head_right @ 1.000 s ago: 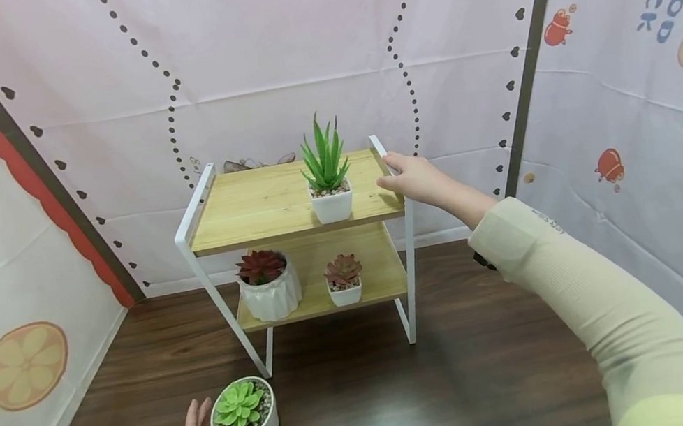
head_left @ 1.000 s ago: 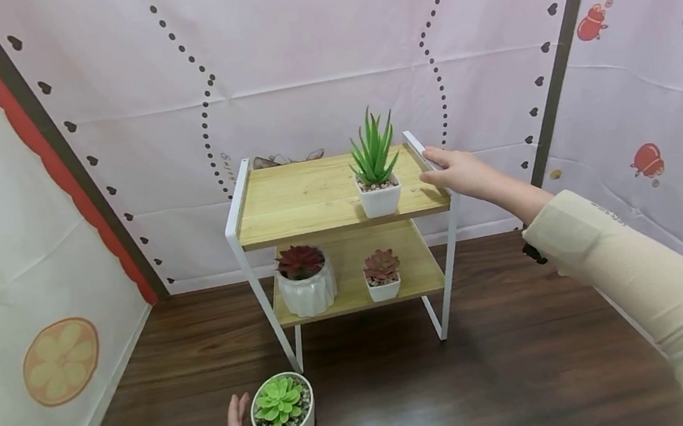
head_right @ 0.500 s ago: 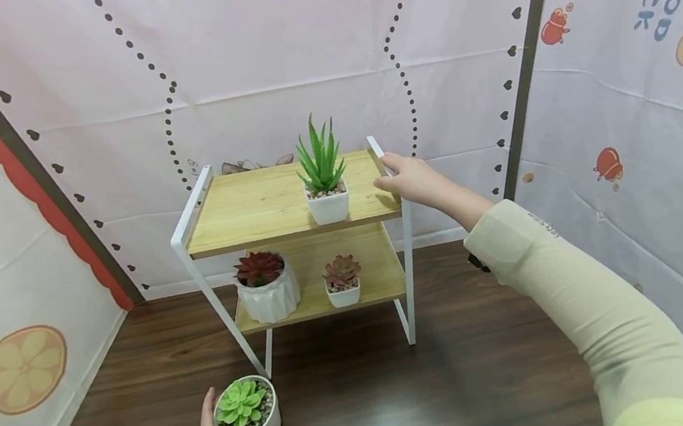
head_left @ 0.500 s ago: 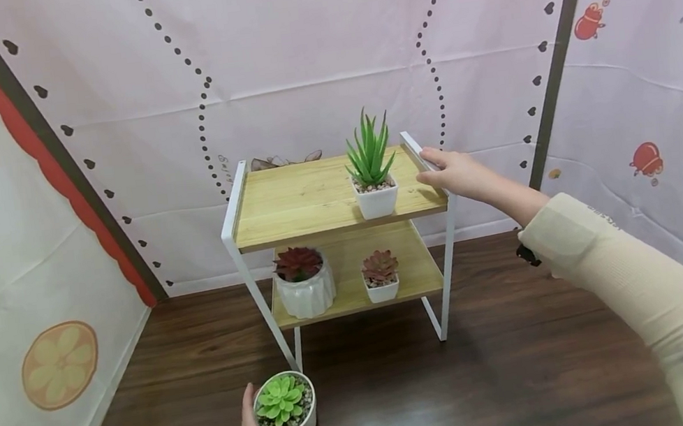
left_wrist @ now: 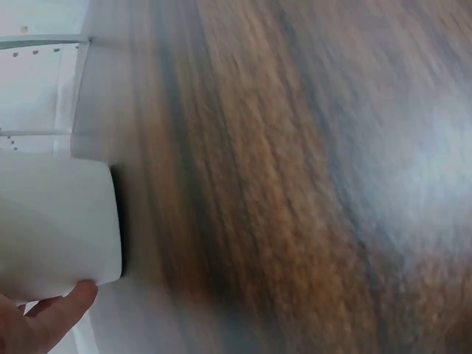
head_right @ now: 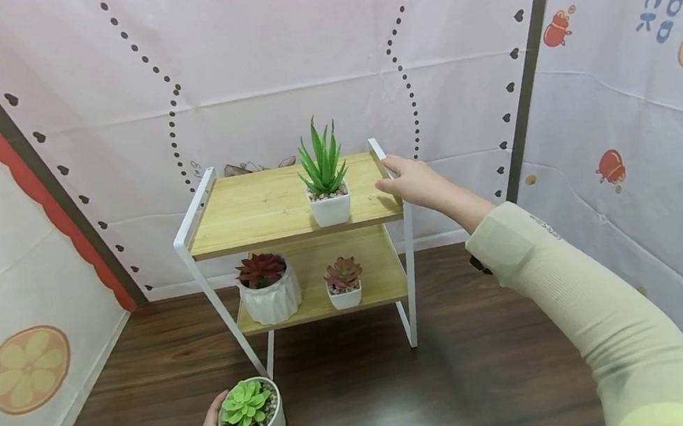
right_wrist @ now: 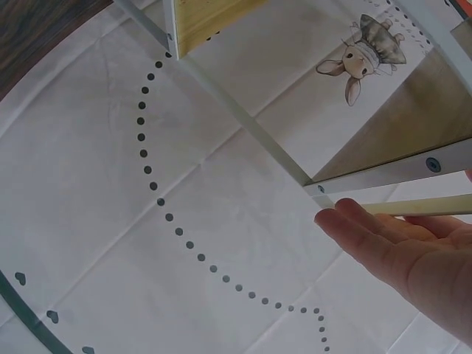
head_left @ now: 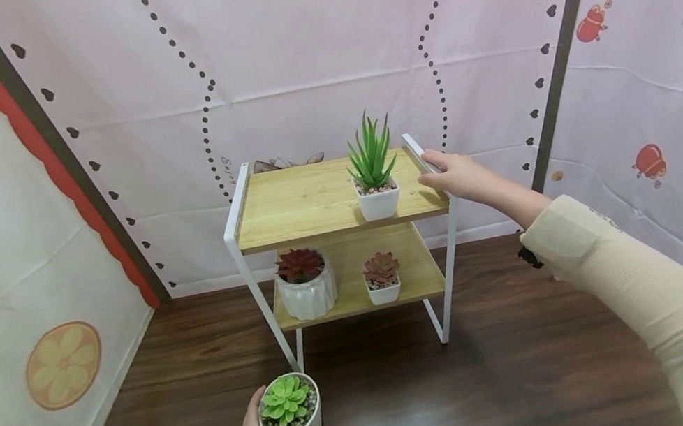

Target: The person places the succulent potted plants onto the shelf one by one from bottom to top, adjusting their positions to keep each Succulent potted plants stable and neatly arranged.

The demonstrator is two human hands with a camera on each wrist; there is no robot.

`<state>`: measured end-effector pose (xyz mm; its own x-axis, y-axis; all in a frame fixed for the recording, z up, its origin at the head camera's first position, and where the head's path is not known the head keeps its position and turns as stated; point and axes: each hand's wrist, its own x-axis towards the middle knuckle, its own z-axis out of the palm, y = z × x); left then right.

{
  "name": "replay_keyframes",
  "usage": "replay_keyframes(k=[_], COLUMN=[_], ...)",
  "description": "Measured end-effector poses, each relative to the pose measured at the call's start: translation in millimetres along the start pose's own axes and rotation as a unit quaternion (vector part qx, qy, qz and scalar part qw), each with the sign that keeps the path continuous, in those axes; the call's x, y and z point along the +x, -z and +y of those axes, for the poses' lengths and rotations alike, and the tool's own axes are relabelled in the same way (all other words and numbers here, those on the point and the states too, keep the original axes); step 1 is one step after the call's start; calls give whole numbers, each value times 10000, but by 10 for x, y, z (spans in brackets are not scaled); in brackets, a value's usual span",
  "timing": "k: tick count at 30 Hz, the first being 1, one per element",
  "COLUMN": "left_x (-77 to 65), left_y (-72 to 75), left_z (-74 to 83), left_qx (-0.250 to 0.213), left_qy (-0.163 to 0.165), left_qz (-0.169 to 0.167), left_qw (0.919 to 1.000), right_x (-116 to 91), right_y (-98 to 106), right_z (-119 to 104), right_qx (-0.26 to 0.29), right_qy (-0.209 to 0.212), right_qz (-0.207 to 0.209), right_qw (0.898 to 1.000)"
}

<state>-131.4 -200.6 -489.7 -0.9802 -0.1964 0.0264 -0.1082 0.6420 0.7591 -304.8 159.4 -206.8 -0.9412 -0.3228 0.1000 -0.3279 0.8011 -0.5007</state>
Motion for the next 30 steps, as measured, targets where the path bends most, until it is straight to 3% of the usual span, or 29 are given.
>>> replay_keyframes(k=[6, 11, 17, 22, 27, 30], left_x=[-45, -79, -44, 6, 77, 148], left_y=[35, 188, 622, 1081, 1464, 1628], left_z=[131, 457, 1021, 1586, 2125, 2394], left_qx=[92, -180, -627, -582, -662, -543], left_qy=[-101, -334, -1164, -1726, -1781, -1846], left_qz=[-210, -211, -132, -182, -501, -453], left_qw=[9997, 9991, 9911, 9831, 9805, 9803], right_x=[6, 7, -3, -7, -14, -14], right_y=[-7, -12, -23, -30, -34, -34], right_z=[13, 16, 22, 28, 31, 31], right_qx=[-24, 90, 223, 383, 489, 471], right_qy=[-17, -67, -89, -100, -84, -60], right_qz=[24, 49, 30, 35, 47, 42], right_qw=[10000, 9999, 9997, 9992, 9988, 9989])
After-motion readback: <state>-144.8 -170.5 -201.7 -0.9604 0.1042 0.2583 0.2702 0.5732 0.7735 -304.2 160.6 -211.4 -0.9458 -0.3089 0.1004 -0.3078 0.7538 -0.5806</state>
